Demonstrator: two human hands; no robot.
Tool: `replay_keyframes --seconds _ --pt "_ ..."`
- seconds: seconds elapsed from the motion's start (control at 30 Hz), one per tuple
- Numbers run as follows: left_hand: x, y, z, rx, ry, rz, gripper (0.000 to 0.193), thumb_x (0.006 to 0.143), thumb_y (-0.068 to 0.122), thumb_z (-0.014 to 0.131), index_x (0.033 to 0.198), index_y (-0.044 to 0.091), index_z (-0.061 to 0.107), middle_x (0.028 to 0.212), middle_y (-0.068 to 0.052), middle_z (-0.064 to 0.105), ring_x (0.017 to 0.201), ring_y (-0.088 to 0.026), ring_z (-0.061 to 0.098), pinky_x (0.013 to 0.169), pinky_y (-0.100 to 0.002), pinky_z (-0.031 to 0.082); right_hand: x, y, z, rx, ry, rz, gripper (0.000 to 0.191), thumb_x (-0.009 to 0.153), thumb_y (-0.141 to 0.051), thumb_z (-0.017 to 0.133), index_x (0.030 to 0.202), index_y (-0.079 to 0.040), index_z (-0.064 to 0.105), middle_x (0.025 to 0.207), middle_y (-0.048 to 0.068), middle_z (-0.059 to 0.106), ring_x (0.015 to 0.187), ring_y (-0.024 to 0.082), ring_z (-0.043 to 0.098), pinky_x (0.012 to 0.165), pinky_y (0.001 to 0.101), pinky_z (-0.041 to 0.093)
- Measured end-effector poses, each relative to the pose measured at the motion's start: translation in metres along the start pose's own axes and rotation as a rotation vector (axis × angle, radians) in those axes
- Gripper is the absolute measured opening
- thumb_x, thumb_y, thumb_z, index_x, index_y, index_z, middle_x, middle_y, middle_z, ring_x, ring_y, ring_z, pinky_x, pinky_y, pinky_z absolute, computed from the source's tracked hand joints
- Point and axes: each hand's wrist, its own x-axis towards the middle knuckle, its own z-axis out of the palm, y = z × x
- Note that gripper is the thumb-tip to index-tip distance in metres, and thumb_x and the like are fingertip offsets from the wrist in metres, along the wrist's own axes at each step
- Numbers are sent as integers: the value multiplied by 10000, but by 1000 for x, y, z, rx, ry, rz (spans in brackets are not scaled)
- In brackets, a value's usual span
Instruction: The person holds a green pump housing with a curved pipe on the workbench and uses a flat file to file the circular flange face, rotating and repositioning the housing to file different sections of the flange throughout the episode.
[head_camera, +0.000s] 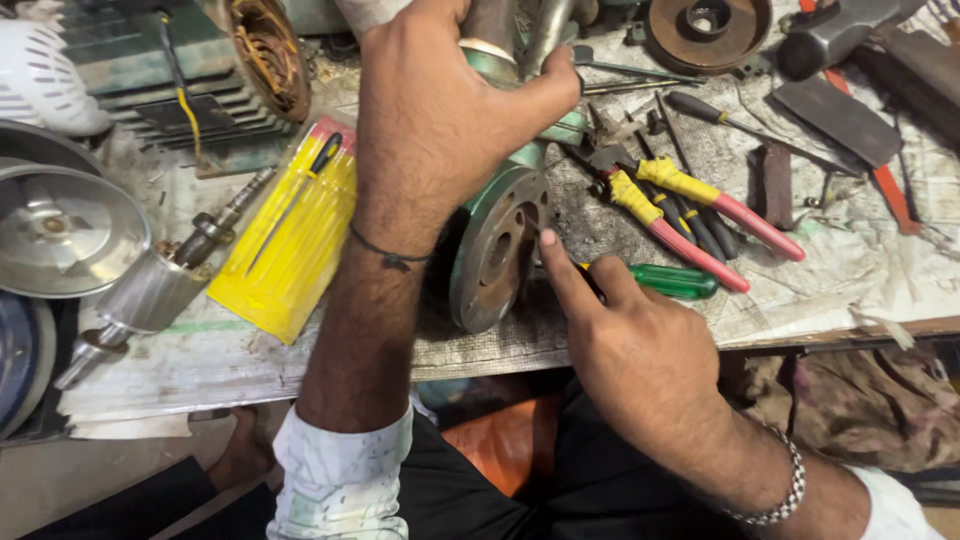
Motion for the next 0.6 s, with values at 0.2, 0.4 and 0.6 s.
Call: replay_keyframes --seconds 0.2,0.4,0.6 --pt "0 0 0 2 -48 -84 418 772 357 830 963 13 692 833 -121 758 754 -244 772 704 -379 592 -3 5 3 -30 -89 83 533 826 -125 706 1344 -244 676 762 42 617 498 258 642 426 404 528" --pt "0 -2 -2 -40 -8 53 394 832 335 841 1018 17 701 885 -110 766 797 -225 779 725 -358 602 0 3 0 39 -106 78 488 833 -117 689 1309 -225 687 776 38 641 522 277 655 436 419 531" --pt "3 1 -3 -52 -25 -35 378 789 329 837 937 10 697 822 -101 753 732 -196 761 684 -350 576 -4 2 3 96 -148 72 604 816 -106 668 1405 -238 661 779 72 651 511 296 664 436 439 540"
